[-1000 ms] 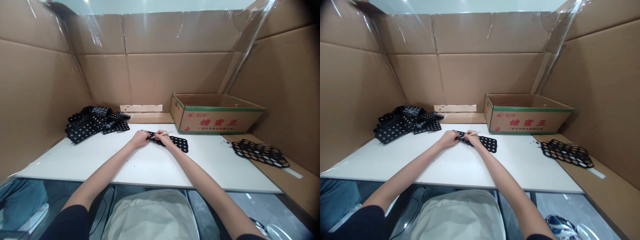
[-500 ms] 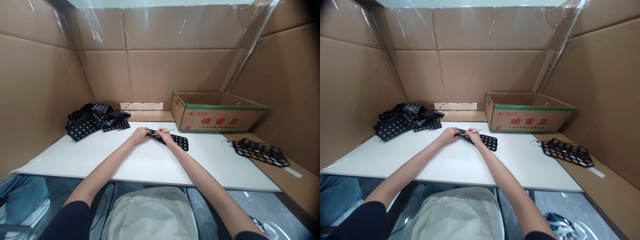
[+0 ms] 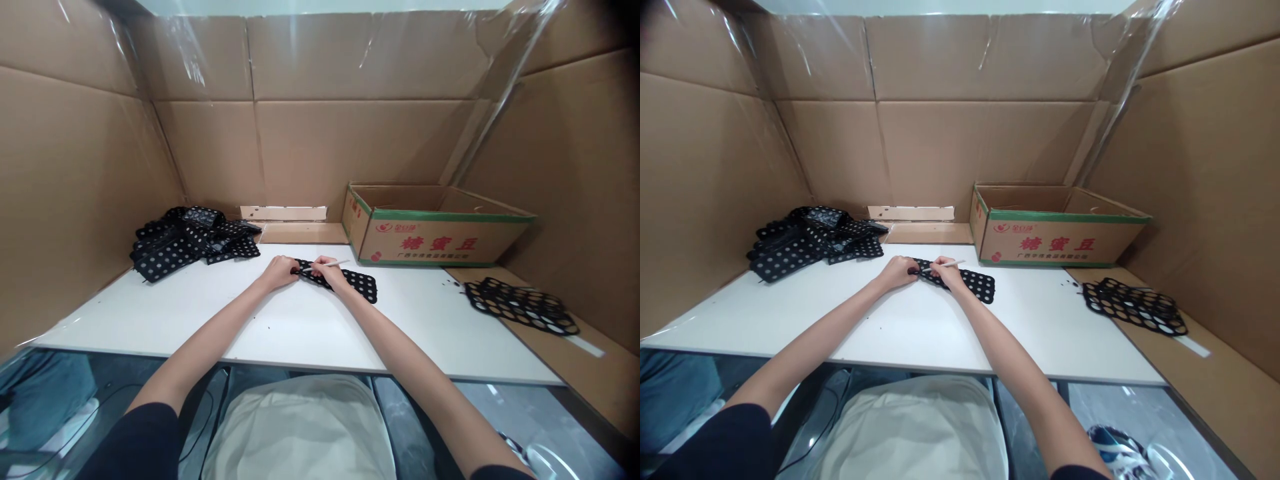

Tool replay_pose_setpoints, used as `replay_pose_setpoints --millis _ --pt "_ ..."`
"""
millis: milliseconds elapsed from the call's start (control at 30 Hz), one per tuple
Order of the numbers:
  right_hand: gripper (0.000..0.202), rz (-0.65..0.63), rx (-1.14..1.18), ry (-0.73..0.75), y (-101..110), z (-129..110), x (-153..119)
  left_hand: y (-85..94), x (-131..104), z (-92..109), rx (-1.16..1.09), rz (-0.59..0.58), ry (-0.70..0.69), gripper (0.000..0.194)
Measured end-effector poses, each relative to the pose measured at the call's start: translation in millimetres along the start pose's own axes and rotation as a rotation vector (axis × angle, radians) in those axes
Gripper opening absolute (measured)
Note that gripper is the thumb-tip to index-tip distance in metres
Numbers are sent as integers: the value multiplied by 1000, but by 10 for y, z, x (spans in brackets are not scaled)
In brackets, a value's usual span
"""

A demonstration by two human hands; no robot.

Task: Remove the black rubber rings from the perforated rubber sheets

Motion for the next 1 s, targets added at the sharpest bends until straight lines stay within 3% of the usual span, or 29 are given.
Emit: replay_pose_setpoints --millis 533,767,1000 --pt "25 -72 -185 75 -95 -50 -26 28 -23 -37 -77 28 34 19" --pt "30 38 -150 63 -91 -76 -4 84 -21 -51 -193 8 15 14" --pt "32 85 -34 -47 -30 93 84 81 -41 52 -91 -43 -56 11"
Point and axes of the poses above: each hand's wrist, its own x-axis towards the middle knuckle, its own y-axis out of the back of the hand, z = x × y, the point moved 10 cm from there along x, towards the middle knuckle, and after that the axes turned 6 degrees about -z, right-handed, at the moved point
